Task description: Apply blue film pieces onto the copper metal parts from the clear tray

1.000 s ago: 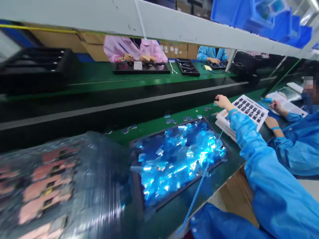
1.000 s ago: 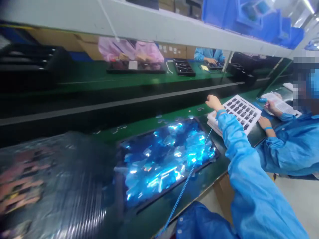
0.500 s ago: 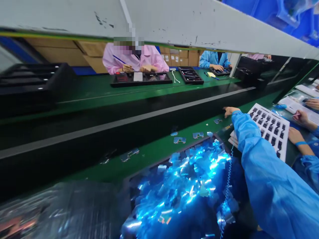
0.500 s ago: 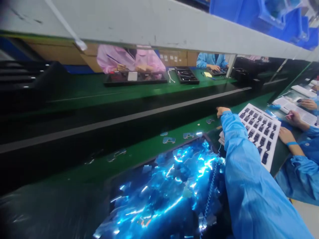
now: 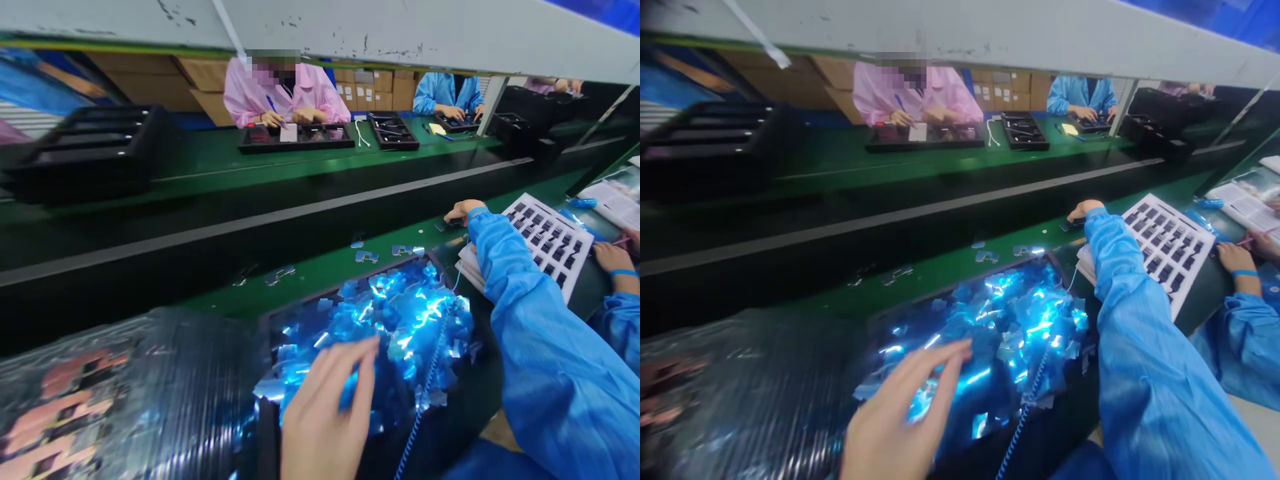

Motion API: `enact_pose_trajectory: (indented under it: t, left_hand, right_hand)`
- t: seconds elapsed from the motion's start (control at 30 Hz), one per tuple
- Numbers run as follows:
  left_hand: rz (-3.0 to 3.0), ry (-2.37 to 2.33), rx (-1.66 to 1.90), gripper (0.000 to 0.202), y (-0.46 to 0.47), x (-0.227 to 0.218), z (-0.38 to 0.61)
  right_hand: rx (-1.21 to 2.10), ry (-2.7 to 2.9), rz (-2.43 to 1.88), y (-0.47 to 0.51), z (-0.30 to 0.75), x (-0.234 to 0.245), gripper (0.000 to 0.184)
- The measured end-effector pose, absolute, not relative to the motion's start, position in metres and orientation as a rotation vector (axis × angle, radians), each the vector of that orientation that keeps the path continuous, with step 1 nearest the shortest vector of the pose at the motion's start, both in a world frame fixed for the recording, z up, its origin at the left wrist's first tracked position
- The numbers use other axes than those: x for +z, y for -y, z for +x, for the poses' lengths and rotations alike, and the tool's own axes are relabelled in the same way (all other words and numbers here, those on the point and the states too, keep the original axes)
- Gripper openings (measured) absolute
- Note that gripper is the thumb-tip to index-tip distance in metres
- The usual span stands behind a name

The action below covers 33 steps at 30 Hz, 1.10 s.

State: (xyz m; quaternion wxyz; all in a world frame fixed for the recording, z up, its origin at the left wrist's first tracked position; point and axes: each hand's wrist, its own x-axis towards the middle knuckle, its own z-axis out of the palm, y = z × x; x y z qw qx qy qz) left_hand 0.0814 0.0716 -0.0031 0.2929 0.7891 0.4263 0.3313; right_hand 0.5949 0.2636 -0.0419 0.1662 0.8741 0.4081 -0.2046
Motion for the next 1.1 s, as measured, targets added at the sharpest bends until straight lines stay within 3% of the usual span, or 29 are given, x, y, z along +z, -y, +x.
enact_pose_trajectory:
  t: [0.3,0.53,0.77,1.1]
  left_hand:
    - [2.502,-1.112,0.282,0.032,-0.244,-0.044,0.252]
    - [2.551,-0.886,0.022,0.033,-0.291,-0.086,0.325]
    - [2.369,-0.945,-0.05,0.017,-0.298,-0.11,0.345]
    - [1.976,-1.271,0.226,0.029,-0.369,-0.1,0.269]
  right_hand:
    - [-0.554,-1.311,2.448,-0.257,0.576,-0.062,0.045]
    - [-0.489,-1.545,2.343,-0.254,0.587,-0.077,0.042]
    - [-0.495,-1.514,2.248,-0.257,0.597,-0.079,0.035]
    - [-0.534,-1.44,2.203,-0.264,0.606,-0.076,0.028]
